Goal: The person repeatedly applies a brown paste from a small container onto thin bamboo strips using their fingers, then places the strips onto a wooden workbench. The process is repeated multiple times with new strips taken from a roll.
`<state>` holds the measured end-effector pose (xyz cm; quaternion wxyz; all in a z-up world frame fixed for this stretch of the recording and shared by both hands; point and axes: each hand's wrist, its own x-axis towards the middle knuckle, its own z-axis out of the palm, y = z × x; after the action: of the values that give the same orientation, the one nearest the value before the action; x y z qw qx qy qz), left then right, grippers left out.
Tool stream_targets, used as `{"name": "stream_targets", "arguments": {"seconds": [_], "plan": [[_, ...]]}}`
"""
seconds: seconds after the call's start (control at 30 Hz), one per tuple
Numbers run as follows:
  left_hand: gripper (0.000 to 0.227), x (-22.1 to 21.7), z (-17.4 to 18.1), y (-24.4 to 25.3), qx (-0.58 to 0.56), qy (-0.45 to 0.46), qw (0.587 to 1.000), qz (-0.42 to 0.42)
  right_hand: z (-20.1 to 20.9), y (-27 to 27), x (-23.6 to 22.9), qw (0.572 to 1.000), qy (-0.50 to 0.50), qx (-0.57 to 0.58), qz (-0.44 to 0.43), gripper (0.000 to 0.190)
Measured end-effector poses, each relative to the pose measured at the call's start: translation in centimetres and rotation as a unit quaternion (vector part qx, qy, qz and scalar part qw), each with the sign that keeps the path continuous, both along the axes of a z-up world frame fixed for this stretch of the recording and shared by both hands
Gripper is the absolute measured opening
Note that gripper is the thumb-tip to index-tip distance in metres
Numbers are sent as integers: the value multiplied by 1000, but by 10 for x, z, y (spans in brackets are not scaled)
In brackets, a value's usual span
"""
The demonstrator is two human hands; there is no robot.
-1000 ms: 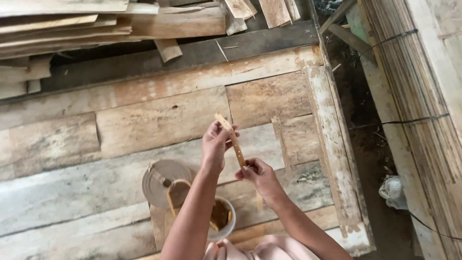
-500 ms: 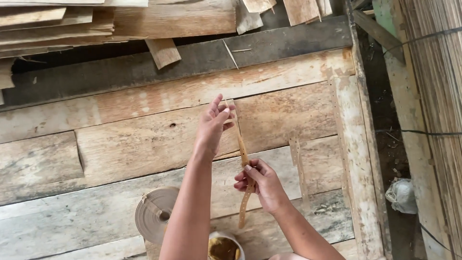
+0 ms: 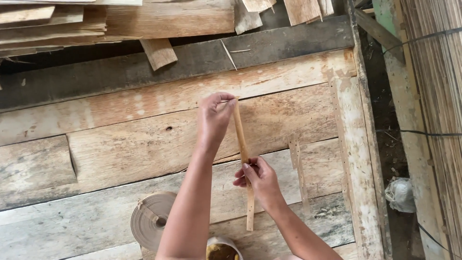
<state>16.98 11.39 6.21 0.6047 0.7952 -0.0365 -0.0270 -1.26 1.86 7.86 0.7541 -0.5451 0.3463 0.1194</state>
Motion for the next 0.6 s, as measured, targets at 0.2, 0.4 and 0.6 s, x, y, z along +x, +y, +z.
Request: {"name": "stream_targets", "arguments": {"seconds": [0.2,0.4,0.6], "plan": [[9,5,-49,8,156,-108,982,23,-1,1,15,999,-6,-42,33,17],[9,5,-62,3,188,-185,963,57,-20,1,12,998,-11,-47,39,17],[9,7,-61,-3,245,-186,948,85,-14,-1,16,997,-8,-59,41,15]]}}
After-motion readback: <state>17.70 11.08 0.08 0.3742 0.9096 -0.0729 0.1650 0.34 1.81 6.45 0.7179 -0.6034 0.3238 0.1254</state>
